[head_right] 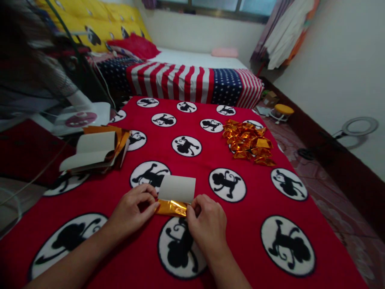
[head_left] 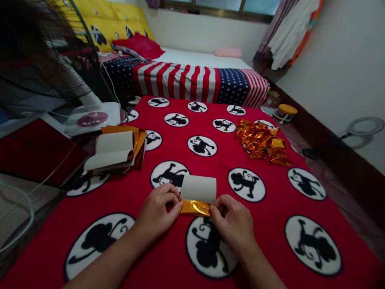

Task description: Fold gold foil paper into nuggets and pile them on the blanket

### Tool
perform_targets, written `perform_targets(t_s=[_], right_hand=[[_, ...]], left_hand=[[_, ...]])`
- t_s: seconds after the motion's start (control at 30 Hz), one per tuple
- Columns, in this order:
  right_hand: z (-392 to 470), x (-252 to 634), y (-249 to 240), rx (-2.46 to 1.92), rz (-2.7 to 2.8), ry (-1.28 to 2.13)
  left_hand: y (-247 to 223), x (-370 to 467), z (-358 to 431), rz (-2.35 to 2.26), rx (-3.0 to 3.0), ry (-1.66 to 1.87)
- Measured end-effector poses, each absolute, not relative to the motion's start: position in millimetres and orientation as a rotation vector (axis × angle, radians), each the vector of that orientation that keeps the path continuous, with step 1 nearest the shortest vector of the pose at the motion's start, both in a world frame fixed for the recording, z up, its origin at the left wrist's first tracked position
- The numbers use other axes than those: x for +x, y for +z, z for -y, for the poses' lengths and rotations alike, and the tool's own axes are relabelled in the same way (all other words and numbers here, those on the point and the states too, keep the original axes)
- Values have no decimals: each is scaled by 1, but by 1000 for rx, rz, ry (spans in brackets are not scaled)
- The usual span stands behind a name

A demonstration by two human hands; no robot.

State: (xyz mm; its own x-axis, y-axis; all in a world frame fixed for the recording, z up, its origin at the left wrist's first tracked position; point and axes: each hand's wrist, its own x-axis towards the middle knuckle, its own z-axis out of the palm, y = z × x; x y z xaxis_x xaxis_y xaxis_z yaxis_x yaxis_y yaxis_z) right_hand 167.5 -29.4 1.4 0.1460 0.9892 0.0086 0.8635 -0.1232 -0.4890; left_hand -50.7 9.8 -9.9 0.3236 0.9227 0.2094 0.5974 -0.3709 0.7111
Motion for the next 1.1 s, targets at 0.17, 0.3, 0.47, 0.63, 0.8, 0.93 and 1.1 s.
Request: perform_targets(t_s=[0.17, 0.3, 0.47, 0.63, 0.8, 0.93, 1.1], right_hand=[[30, 167, 4, -2063, 1779, 473], [30, 167, 4, -2058, 1781, 472], [29, 167, 3, -2080, 1774, 473], [28, 166, 3, -2083, 1783, 457], [28, 166, 3, -2084, 1791, 463], [29, 165, 5, -2088, 1795, 475], [29, 165, 5, -2089, 1804, 460]], left_hand=[[-12, -49, -9, -1344, 2088, 863], [-13, -49, -9, -1346, 2095, 881], [-14, -49, -9, -1350, 2112, 878], [-15, -50, -8, -1355, 2126, 879], [-14, -50, -7, -1350, 2144, 873], [-14, -50, -8, -1353, 2174, 856], [-14, -48, -7, -1387, 2248, 802]])
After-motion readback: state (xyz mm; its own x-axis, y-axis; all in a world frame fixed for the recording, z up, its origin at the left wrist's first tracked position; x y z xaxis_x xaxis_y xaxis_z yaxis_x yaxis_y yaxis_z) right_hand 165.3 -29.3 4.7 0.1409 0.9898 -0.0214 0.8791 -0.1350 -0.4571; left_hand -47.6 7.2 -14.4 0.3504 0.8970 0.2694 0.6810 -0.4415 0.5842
